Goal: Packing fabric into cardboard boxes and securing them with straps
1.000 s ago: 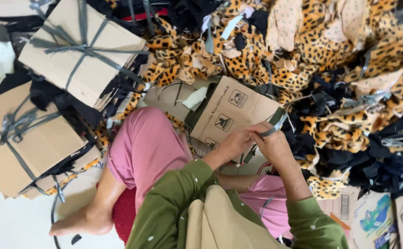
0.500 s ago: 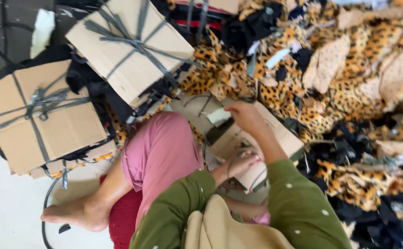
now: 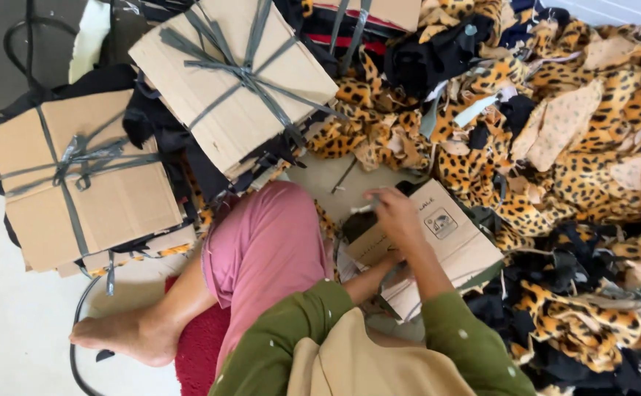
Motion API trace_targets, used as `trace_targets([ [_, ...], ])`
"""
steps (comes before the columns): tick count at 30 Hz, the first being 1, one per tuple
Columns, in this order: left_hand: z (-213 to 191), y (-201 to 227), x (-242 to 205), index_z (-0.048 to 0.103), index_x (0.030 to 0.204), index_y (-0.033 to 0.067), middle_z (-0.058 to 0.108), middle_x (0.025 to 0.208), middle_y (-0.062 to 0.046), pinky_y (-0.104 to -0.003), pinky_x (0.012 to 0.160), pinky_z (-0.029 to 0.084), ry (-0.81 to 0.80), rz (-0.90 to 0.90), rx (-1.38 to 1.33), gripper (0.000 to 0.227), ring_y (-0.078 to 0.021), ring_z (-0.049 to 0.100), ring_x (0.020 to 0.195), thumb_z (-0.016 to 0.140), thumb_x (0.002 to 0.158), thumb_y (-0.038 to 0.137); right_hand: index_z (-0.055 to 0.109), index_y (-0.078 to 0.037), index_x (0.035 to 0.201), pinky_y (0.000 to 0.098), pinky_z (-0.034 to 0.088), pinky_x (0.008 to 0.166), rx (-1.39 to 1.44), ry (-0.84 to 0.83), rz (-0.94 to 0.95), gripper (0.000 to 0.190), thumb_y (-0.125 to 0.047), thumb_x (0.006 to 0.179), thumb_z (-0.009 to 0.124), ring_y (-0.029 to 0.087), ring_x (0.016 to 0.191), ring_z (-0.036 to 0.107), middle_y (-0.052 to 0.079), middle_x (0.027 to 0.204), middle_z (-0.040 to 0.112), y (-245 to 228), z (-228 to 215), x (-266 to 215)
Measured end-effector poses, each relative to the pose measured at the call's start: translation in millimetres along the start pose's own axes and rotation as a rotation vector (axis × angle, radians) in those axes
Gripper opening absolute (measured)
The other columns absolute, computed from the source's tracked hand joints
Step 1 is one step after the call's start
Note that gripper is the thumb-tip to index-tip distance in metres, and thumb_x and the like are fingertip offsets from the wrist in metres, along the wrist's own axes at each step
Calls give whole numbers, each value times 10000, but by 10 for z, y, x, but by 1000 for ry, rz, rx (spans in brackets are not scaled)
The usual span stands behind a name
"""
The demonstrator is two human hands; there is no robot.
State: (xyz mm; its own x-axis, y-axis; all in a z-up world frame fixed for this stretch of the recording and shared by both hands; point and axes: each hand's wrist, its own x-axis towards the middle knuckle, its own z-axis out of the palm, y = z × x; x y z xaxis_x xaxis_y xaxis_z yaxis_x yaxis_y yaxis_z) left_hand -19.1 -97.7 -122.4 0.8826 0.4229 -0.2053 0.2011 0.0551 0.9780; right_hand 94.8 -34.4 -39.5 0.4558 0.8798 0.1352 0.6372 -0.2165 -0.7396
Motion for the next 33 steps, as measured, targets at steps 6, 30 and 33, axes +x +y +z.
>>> trace_targets([
  [6, -2, 244, -220, 666, 973, 272, 618, 1078, 89, -291, 877, 460, -61, 288, 196, 272, -151, 615, 1043, 471, 1027, 454, 808, -193, 1100, 403, 508, 1018, 67, 189, 486, 231, -327, 1041, 628, 276, 1124, 689, 69, 1086, 773, -215, -812, -1193],
  [30, 3, 375, -195, 708, 955, 216, 682, 1298, -15, -427, 1047, 483, -207, 572, 343, 158, -315, 604, 1242, 629, 992, 348, 827, -139, 1020, 426, 560, 860, 103, 230, 456, 143, -228, 920, 777, 254, 874, 734, 94, 885, 778, -467, -1071, -2065],
  [33, 14, 141, -46, 686, 932, 158, 721, 1073, -73, -439, 1068, 468, -202, 491, 271, 189, -335, 651, 1142, 617, 1003, 319, 779, -22, 1050, 552, 485, 910, 102, 148, 685, 335, -322, 975, 651, 384, 961, 698, 248, 924, 752, -835, -1618, -1762],
])
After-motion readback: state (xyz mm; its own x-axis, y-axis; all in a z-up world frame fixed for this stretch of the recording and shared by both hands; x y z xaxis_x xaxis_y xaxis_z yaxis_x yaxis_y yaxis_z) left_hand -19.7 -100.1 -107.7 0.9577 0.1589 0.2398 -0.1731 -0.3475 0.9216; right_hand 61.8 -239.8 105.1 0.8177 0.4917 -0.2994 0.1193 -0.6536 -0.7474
